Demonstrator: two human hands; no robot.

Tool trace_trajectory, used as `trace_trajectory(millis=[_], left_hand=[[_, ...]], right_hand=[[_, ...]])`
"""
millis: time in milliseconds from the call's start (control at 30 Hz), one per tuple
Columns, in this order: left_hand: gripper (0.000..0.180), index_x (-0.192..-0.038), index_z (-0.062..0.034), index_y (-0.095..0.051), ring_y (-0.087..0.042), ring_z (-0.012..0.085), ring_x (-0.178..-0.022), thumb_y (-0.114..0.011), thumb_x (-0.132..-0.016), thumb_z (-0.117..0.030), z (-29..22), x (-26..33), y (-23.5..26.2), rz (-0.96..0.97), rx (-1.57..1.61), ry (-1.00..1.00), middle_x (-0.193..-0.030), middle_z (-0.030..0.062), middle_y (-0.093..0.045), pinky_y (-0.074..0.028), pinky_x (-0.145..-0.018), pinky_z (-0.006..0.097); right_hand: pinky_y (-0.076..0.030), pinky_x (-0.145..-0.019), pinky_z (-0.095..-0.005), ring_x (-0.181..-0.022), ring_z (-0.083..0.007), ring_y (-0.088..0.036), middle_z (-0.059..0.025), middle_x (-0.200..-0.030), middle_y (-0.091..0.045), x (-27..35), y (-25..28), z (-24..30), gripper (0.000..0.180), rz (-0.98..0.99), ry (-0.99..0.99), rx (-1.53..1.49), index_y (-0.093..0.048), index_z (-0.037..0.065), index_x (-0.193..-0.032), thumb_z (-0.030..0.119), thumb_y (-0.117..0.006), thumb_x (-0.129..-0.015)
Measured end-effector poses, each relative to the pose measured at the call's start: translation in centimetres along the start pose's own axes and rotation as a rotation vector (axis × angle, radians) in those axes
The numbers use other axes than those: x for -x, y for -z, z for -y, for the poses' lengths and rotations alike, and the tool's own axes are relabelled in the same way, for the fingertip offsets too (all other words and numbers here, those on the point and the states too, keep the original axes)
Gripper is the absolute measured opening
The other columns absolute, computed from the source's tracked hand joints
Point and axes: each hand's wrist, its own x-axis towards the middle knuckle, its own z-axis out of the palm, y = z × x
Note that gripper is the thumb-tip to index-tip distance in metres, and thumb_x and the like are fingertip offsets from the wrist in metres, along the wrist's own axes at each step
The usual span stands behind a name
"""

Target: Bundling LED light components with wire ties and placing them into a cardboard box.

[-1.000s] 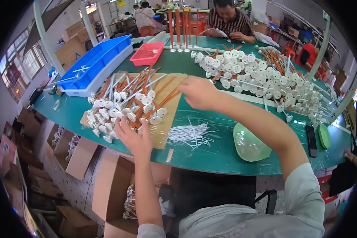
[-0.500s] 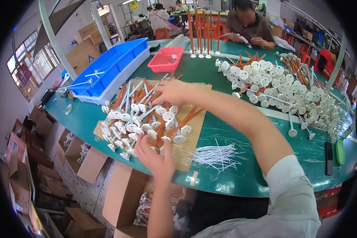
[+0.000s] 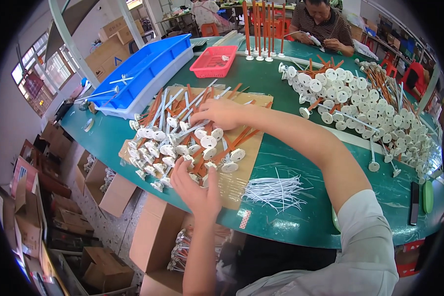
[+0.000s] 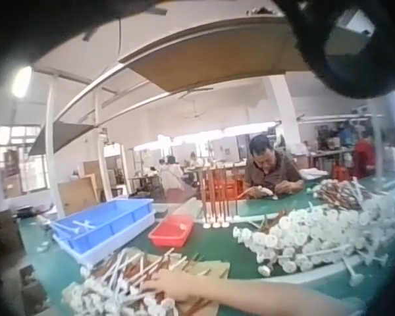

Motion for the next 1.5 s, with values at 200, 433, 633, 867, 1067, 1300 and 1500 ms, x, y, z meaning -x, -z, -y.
trace_trajectory(millis=[200, 433, 633, 867, 1067, 1300, 1500], left_hand=[[0.048, -0.118, 0.0039, -0.048, -0.041, 0.0393, -0.118, -0.068, -0.08, -0.016, 0.1, 0.0, -0.1, -0.039, 0.014, -0.002, -0.126, 0.0243, -0.048, -0.03, -0.102, 0.049], [0.045, -0.119, 0.0029, -0.048, -0.044, 0.0351, -0.115, -0.066, -0.083, -0.018, 0.2, 0.1, -0.1, -0.057, -0.02, -0.014, -0.122, 0.0199, -0.051, -0.033, -0.099, 0.043], [0.046, -0.119, 0.002, -0.049, -0.044, 0.0346, -0.112, -0.067, -0.082, -0.018, 0.5, 0.1, -0.3, -0.077, -0.033, -0.041, -0.117, 0.0179, -0.052, -0.033, -0.098, 0.043], [0.044, -0.117, 0.0018, -0.05, -0.044, 0.0347, -0.111, -0.066, -0.083, -0.02, 0.4, 0.2, -0.1, -0.086, -0.021, -0.024, -0.115, 0.0179, -0.053, -0.033, -0.097, 0.043], [0.043, -0.116, 0.0022, -0.05, -0.045, 0.0352, -0.11, -0.066, -0.084, -0.021, 0.9, 0.3, -0.5, -0.083, -0.028, 0.004, -0.114, 0.0186, -0.053, -0.033, -0.097, 0.044], [0.043, -0.122, 0.0012, -0.048, -0.044, 0.0285, -0.121, -0.053, -0.092, -0.029, -2.4, -0.5, 1.3, -0.335, 0.46, 0.031, -0.128, 0.0149, -0.047, -0.033, -0.101, 0.041], [0.043, -0.131, -0.0029, -0.044, -0.049, 0.0253, -0.118, -0.044, -0.097, -0.029, -9.6, -1.8, -0.6, -0.172, 1.035, 0.068, -0.13, 0.01, -0.045, -0.04, -0.097, 0.039]], right_hand=[[-0.045, -0.092, -0.0397, -0.108, -0.0294, -0.053, -0.0087, -0.105, -0.059, 0.1, -0.8, -0.5, 0.05, -0.016, -0.023, 0.108, -0.059, 0.015, -0.121, 0.003, -0.067, -0.073], [-0.045, -0.092, -0.0432, -0.094, -0.0268, -0.063, -0.0065, -0.088, -0.064, 1.2, 1.6, -0.3, 0.033, -0.001, -0.042, 0.274, -0.058, 0.013, -0.105, 0.007, -0.065, -0.073], [-0.027, -0.103, -0.0646, -0.094, -0.0276, -0.063, -0.0056, -0.087, -0.063, 2.8, 3.8, 0.2, 0.03, -0.225, -0.015, 0.467, -0.055, 0.016, -0.109, 0.009, -0.061, -0.08], [-0.044, -0.087, -0.0466, -0.093, -0.0331, -0.059, -0.0137, -0.092, -0.06, 4.4, 5.7, 0.8, 0.034, -0.612, 0.082, 0.13, -0.054, 0.008, -0.108, 0.01, -0.065, -0.076], [-0.046, -0.061, -0.0451, -0.07, -0.0391, -0.059, -0.0162, -0.07, -0.059, 5.6, 8.6, 2.9, 0.025, -0.761, 0.065, 0.079, -0.054, 0.005, -0.088, 0.011, -0.07, -0.07], [-0.046, -0.062, -0.0484, -0.073, -0.0386, -0.06, -0.016, -0.072, -0.059, 10.6, 14.9, 7.3, 0.02, -0.411, -0.025, 0.221, -0.055, 0.009, -0.091, 0.017, -0.065, -0.075], [-0.046, -0.059, -0.0434, -0.066, -0.0298, -0.063, -0.0061, -0.066, -0.061, 16.5, 19.1, 10.9, 0.02, -0.04, -0.085, 0.721, -0.058, 0.011, -0.081, 0.028, -0.067, -0.074]])
